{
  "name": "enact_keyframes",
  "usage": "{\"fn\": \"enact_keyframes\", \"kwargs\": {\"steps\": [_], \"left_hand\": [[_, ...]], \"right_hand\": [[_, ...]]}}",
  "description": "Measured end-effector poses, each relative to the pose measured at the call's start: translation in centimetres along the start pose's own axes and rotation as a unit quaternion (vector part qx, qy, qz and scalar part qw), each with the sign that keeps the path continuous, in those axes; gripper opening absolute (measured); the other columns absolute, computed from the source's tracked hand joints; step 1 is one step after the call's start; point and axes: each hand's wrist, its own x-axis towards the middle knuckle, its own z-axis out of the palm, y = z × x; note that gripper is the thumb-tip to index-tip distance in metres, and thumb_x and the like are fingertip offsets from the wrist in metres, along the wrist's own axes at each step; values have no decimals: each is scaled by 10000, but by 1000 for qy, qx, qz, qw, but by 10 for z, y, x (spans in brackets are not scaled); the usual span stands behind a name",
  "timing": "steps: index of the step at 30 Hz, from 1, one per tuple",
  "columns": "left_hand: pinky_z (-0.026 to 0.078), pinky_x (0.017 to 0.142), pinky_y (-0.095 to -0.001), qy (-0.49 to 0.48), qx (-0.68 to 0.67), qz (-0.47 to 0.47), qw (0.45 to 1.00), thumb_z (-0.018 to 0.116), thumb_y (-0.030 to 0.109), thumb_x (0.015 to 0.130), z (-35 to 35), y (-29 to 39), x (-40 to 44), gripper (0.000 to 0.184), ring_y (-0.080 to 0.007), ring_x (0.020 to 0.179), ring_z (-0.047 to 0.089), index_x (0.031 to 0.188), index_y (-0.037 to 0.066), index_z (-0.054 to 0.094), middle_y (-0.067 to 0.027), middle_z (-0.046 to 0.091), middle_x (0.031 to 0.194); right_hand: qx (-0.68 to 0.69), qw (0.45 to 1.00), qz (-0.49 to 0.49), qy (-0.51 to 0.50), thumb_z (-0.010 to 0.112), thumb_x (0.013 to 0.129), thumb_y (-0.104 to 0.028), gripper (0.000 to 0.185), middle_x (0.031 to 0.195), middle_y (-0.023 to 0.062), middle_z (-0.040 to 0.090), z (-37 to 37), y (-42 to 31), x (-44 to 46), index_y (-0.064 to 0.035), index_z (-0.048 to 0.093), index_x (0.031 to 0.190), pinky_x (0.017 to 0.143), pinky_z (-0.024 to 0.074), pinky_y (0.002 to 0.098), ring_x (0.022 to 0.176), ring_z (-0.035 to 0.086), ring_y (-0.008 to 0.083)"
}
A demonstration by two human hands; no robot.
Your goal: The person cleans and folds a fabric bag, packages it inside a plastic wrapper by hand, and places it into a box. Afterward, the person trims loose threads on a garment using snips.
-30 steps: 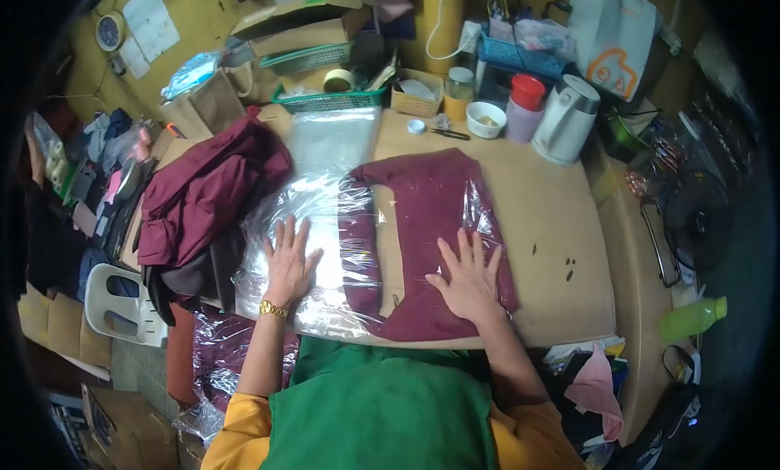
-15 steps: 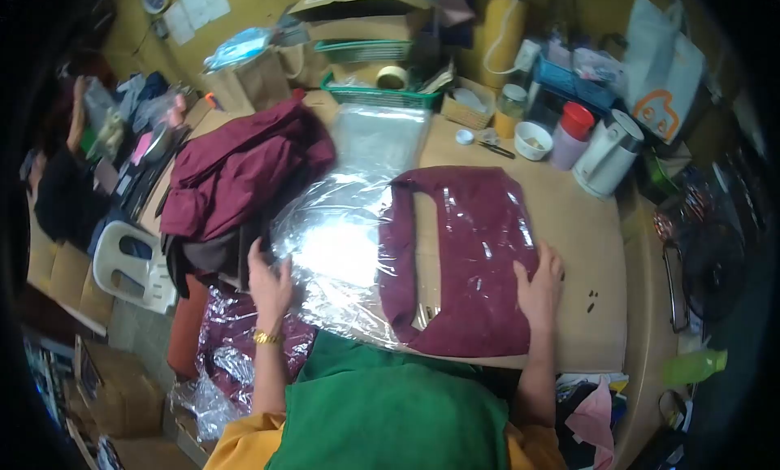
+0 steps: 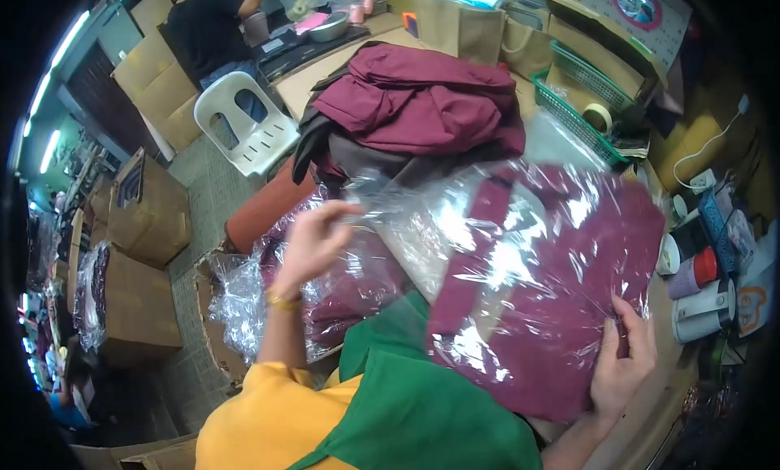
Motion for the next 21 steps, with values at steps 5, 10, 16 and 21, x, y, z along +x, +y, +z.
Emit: {"fn": "enact_keyframes", "kwargs": {"steps": [5,10,16,21], "left_hand": [[485,691,-305,275,177,-141,934,571,5,786,-145,5,-74,271,-142,721,599,1029,-2,690,-85,684,884],[482,669,-399,340,401,-276,805,546,109,786,-206,-41,-144,237,-285,661,599,965,94,701,-154,612,712],[225,1072,-715,274,504,-441,690,621,343,914,-147,-170,-184,633,-399,1449,234,1474,180,375,-175,318,1539],[126,1071,-762,218,479,-455,718,486,484,964,-80,-233,-183,689,-446,1476,95,1558,239,237,-161,73,1628]], "right_hand": [[140,956,-254,31,696,782,98,334,961,131,691,57,-94,30,-5,688,1100,793,523,331,891,668,267],[351,867,-342,-88,682,816,32,333,865,150,610,199,-154,54,-40,671,1141,583,512,375,678,613,316],[14,887,-349,-302,621,835,-87,392,1247,196,496,375,-143,-11,-48,542,1217,775,501,455,1051,591,384],[-42,788,-398,-468,608,822,-636,872,1594,166,209,374,-124,-70,-165,342,1506,1128,135,672,1471,130,426]]}}
